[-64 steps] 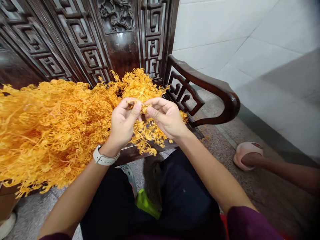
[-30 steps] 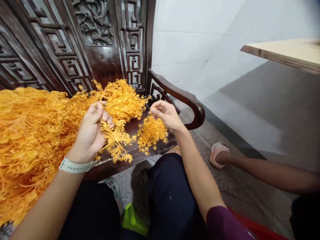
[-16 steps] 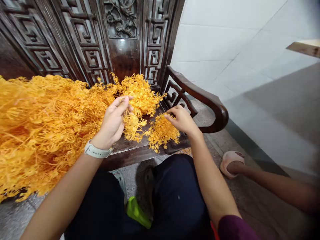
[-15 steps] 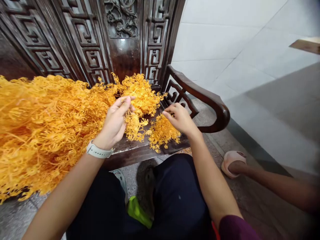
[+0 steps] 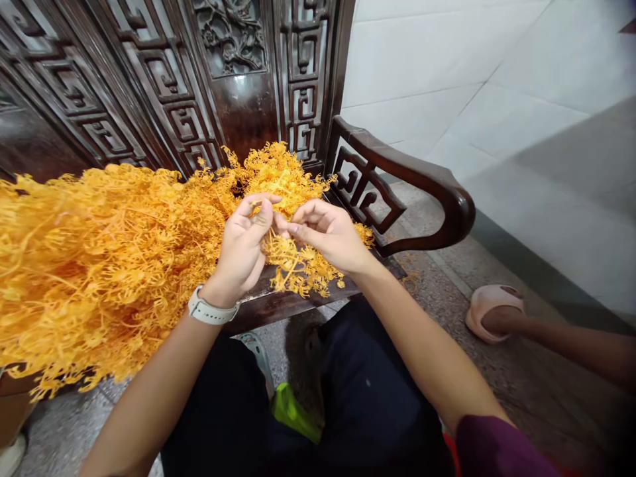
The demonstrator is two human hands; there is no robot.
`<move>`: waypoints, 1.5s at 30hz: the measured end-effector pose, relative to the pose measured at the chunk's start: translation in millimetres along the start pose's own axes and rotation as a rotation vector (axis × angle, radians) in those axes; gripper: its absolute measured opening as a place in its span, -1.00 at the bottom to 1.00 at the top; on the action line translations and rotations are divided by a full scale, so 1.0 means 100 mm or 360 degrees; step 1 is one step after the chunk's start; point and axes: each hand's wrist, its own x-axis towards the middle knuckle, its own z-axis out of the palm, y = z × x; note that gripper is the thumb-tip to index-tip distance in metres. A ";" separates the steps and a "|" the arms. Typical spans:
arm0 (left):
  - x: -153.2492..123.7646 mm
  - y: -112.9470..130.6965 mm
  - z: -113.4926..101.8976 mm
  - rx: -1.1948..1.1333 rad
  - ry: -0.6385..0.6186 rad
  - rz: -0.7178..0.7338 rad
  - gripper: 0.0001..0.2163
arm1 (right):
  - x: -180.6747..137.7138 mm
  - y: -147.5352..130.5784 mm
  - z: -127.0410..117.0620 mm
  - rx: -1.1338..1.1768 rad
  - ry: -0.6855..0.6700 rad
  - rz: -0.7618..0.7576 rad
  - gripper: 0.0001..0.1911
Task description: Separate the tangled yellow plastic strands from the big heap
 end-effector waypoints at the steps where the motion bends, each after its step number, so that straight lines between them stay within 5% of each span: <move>1: 0.00 -0.01 0.00 0.0036 0.0009 0.0037 -0.80 | -0.01 -0.01 0.00 -0.0073 0.0090 -0.0045 -0.68; 5: 0.00 -0.08 -0.02 0.0133 0.0081 0.0063 -0.81 | -0.07 -0.07 0.02 -0.0561 0.0297 -0.0399 -0.77; 10: 0.02 -0.09 -0.04 0.0186 0.0157 -0.0068 -0.79 | -0.12 -0.12 0.03 -0.0799 0.0130 -0.0491 -0.78; 17: 0.02 -0.04 0.07 0.0229 0.0162 -0.0213 -0.77 | -0.08 -0.13 0.02 -0.0263 0.0016 -0.0196 -0.60; 25: -0.03 0.02 0.10 0.0145 -0.0227 -0.0346 -0.63 | -0.10 -0.11 0.13 0.0436 -0.0058 0.0124 -0.54; 31: -0.04 0.19 0.08 0.0037 -0.0090 -0.0304 -0.79 | -0.10 -0.12 0.11 0.0519 -0.0161 -0.0018 -0.52; 34: -0.03 0.23 0.05 0.0106 -0.0046 -0.0220 -0.81 | -0.07 -0.14 -0.05 0.0223 -0.0089 -0.0089 -0.49; 38: 0.04 0.14 -0.04 0.0279 0.0043 -0.0132 -0.76 | 0.00 0.01 -0.48 -0.0733 0.0142 -0.0134 -0.58; 42: 0.13 -0.01 -0.16 0.0472 0.0200 -0.0133 -0.77 | 0.09 0.32 -1.02 -0.1462 0.0114 0.0100 -0.86; 45: 0.18 -0.05 -0.20 0.0428 0.0221 -0.0188 -0.80 | 0.09 0.47 -1.31 -0.1775 0.0022 0.0314 -0.78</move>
